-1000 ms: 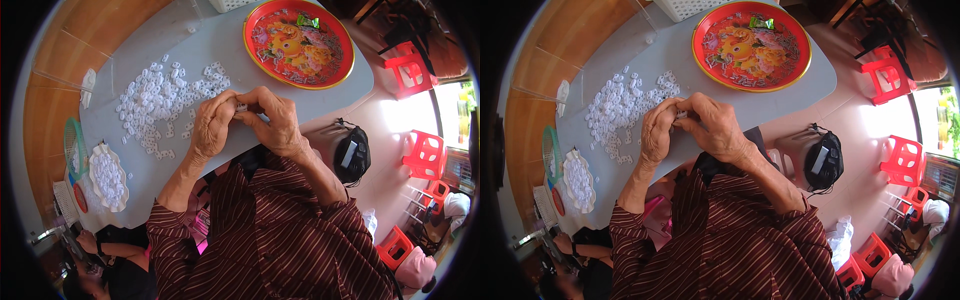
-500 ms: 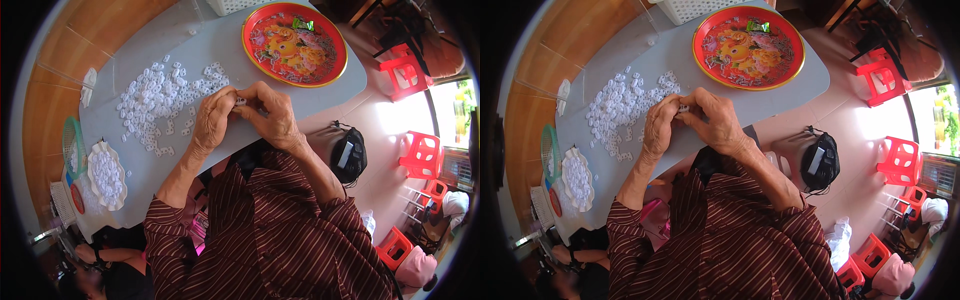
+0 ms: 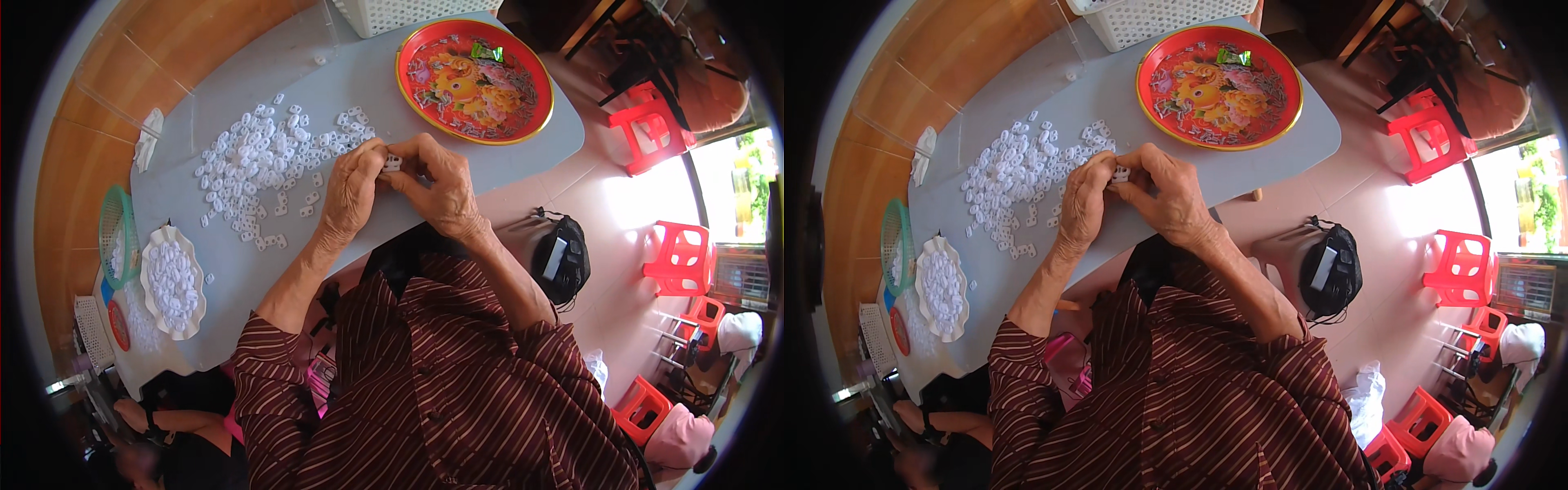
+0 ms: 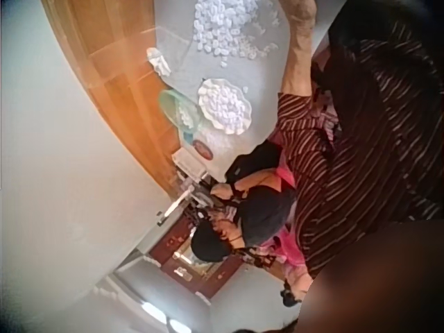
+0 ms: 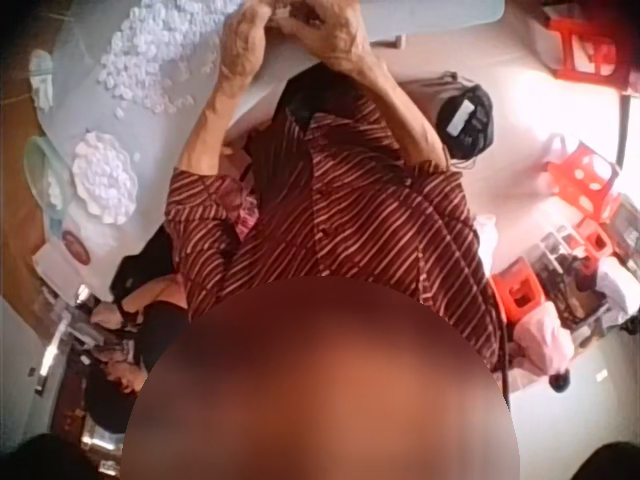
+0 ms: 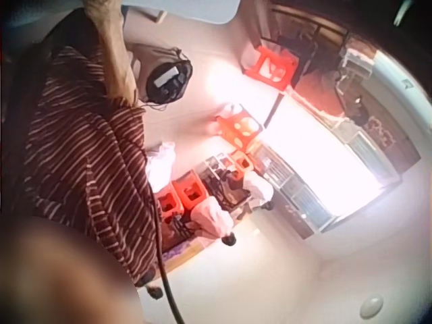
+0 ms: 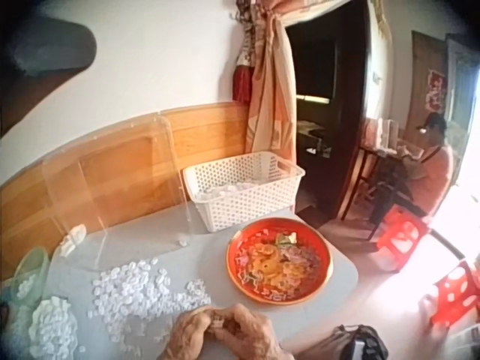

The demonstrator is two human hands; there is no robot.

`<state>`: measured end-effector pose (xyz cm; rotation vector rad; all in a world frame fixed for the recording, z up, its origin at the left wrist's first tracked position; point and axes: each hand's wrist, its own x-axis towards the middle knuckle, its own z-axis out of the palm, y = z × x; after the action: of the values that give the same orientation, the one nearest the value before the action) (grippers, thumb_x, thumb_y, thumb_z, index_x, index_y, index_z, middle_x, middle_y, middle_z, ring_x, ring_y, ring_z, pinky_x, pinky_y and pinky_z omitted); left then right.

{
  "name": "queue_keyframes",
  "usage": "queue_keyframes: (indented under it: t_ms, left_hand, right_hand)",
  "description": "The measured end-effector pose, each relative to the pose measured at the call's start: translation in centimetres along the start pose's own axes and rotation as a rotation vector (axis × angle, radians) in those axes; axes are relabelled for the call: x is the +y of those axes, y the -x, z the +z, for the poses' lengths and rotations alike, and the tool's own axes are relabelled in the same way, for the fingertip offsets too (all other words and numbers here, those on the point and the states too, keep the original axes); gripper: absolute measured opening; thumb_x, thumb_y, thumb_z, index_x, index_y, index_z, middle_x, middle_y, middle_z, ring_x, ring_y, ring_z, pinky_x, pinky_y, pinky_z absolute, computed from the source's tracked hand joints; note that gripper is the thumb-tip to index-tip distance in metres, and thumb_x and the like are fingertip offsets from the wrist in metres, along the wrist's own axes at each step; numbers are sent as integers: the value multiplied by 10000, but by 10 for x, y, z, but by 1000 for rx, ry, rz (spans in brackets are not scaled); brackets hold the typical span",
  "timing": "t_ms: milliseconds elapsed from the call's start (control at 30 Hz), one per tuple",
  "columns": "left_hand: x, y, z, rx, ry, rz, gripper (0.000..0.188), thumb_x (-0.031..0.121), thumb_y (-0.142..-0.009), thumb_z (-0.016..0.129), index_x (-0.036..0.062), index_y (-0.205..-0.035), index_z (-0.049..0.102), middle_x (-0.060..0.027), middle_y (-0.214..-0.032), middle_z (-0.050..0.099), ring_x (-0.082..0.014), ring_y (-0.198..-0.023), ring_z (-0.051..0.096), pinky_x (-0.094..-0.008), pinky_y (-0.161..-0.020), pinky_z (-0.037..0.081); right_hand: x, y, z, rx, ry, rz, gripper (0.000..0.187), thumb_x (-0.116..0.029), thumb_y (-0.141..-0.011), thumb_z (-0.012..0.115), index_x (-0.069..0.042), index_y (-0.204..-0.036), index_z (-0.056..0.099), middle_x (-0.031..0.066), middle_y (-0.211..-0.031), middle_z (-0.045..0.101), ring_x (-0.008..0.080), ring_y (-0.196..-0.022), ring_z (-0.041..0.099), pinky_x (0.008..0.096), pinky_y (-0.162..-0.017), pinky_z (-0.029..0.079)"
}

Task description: Handling and inspecting small white plastic components at a workshop table.

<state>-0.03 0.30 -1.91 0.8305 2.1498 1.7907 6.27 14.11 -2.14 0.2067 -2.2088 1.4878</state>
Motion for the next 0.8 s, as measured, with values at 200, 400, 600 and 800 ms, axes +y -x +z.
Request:
queue_keyframes:
  t_ms: [200, 400, 600, 800]
  left_hand:
    - [-3, 2, 5, 30, -59, 85, 219, 157, -904, 370, -41, -838, 433, -155, -735, 445, -285, -629, 422, -339, -601, 392]
    - [5, 3, 6, -18, -91, -30, 231, 167, -904, 372, -43, -849, 453, -142, -741, 466, -275, -632, 440, -328, -611, 401]
    - [12, 2, 6, -6, 16, -133, 309, 247, -929, 360, -28, -858, 483, -101, -680, 436, -146, -642, 417, -304, -608, 390]
    - [13, 5, 5, 29, 76, -85, 259, 229, -945, 429, -1, -829, 461, -49, -670, 443, -114, -649, 389, -278, -593, 367]
  right_hand:
    - [-3, 0, -1, -1, -66, 73, 218, 11, -720, 696, 11, -889, 559, 109, -701, 558, 179, -579, 556, 301, -542, 450]
    - [-1, -1, -3, 11, -172, 67, 162, 37, -749, 665, 15, -867, 556, 110, -713, 606, 173, -617, 612, 278, -562, 470]
    - [2, -1, -5, -13, -232, 122, 160, 10, -776, 670, 19, -904, 575, 101, -733, 629, 143, -650, 627, 263, -586, 484]
    - [-4, -4, -11, -91, -210, 189, 180, -15, -805, 663, 37, -958, 585, 100, -780, 639, 122, -693, 623, 250, -612, 485]
